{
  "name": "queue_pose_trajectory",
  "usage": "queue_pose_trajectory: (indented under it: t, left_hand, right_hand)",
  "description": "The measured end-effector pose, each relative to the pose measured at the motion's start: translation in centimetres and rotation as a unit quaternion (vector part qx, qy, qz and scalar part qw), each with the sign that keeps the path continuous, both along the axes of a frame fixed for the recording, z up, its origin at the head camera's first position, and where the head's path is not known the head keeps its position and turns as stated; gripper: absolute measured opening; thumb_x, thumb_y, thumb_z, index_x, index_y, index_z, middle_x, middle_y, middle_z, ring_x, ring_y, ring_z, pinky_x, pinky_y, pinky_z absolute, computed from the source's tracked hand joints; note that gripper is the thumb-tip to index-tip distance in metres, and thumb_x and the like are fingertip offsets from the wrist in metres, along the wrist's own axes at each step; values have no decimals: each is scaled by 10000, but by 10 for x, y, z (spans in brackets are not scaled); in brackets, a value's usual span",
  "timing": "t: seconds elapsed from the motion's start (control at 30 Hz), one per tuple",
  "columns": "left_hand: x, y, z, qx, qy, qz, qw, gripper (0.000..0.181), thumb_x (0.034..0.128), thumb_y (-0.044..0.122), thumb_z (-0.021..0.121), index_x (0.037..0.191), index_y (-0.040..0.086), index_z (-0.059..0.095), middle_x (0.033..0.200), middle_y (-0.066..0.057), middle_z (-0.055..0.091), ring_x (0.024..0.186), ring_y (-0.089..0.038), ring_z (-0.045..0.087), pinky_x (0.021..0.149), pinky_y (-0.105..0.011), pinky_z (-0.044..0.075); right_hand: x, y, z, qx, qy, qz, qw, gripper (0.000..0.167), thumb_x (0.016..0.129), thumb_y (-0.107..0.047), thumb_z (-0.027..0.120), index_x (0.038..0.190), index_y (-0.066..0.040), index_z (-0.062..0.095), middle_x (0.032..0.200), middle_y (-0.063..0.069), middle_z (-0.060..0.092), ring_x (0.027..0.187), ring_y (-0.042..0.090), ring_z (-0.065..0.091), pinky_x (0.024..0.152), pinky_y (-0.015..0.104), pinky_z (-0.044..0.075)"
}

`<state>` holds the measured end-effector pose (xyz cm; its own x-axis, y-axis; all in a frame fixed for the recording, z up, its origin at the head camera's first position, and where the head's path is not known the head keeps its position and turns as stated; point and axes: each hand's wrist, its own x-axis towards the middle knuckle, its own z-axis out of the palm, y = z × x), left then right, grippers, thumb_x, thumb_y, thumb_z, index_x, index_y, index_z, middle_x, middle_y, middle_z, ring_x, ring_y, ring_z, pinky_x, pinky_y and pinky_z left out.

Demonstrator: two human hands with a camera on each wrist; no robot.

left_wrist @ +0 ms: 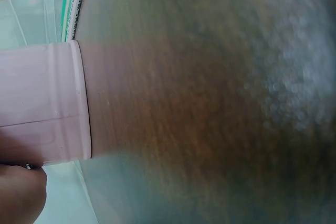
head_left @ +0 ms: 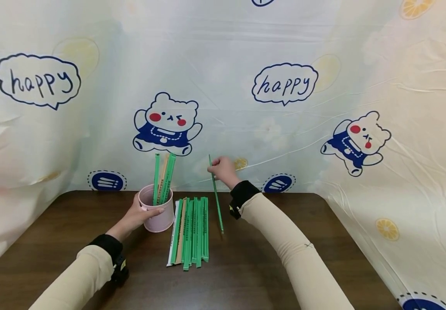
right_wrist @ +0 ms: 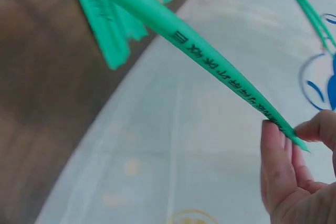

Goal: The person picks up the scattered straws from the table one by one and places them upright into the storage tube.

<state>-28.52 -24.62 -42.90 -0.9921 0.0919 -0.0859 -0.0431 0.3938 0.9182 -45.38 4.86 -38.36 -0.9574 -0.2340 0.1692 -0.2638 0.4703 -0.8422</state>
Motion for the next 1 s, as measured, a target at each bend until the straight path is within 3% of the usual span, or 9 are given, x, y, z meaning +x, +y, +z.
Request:
queue_pose_trajectory:
  t: [0.1, 0.2, 0.23, 0.3, 0.47, 0.63, 1.0]
  left_hand:
    - [2, 0, -1, -15, 9, -1, 10000, 1107, 948, 400, 686, 1589, 48, -145, 1639, -321, 65, 1486, -507, 203, 1204, -723, 250]
    - [3, 0, -2, -29, 65, -16, 10000, 1100, 949, 394, 684, 1589, 44, -139, 1636, -322, 67, 1483, -508, 209, 1202, -722, 254]
    - [3, 0, -2, -24, 84, -25, 10000, 1097, 949, 391, 684, 1589, 43, -136, 1635, -321, 69, 1482, -508, 210, 1202, -721, 255]
    - [3, 0, -2, -26, 100, -30, 9999, 1095, 950, 392, 683, 1589, 42, -134, 1634, -320, 72, 1478, -508, 214, 1201, -721, 257]
    - [2, 0, -1, -33, 54, -28, 10000, 1092, 951, 399, 679, 1589, 51, -137, 1636, -314, 76, 1479, -502, 215, 1202, -720, 256]
    - [2, 1, 1, 1, 21, -37, 10000, 1079, 959, 364, 672, 1586, 32, -141, 1633, -319, 74, 1480, -496, 211, 1209, -714, 252]
    - [1, 0, 0, 76, 57, -66, 9999, 1069, 959, 333, 672, 1586, 26, -138, 1633, -321, 71, 1479, -494, 208, 1215, -711, 246]
  right_hand:
    - [31, -3, 37, -332, 1, 92, 9994, 264, 952, -250, 713, 1148, -84, 650, 1077, 86, 688, 950, 226, 682, 802, 352, 611]
    - [59, -9, 63, -459, 305, 29, 9985, 253, 959, -194, 679, 1159, -46, 635, 1064, 122, 674, 925, 241, 671, 782, 326, 614]
    - [73, -13, 77, -434, 229, -109, 9987, 255, 959, -124, 655, 1185, -9, 627, 1099, 161, 664, 964, 273, 671, 826, 344, 619]
    - [81, -17, 87, -536, 423, -165, 9975, 251, 945, -94, 642, 1172, 12, 627, 1063, 161, 655, 907, 258, 662, 796, 314, 612]
    - [86, -27, 104, -791, 766, -324, 9934, 259, 949, -84, 618, 1193, 4, 624, 1047, 123, 654, 855, 189, 634, 758, 233, 564]
    - [88, -33, 120, -1066, 1116, -257, 9877, 295, 956, -81, 599, 1235, 13, 614, 1114, 172, 675, 958, 260, 655, 793, 250, 572]
    - [95, -52, 148, -1889, 1287, -88, 9735, 280, 966, -73, 594, 1231, 18, 598, 1119, 164, 656, 965, 180, 605, 797, 167, 543]
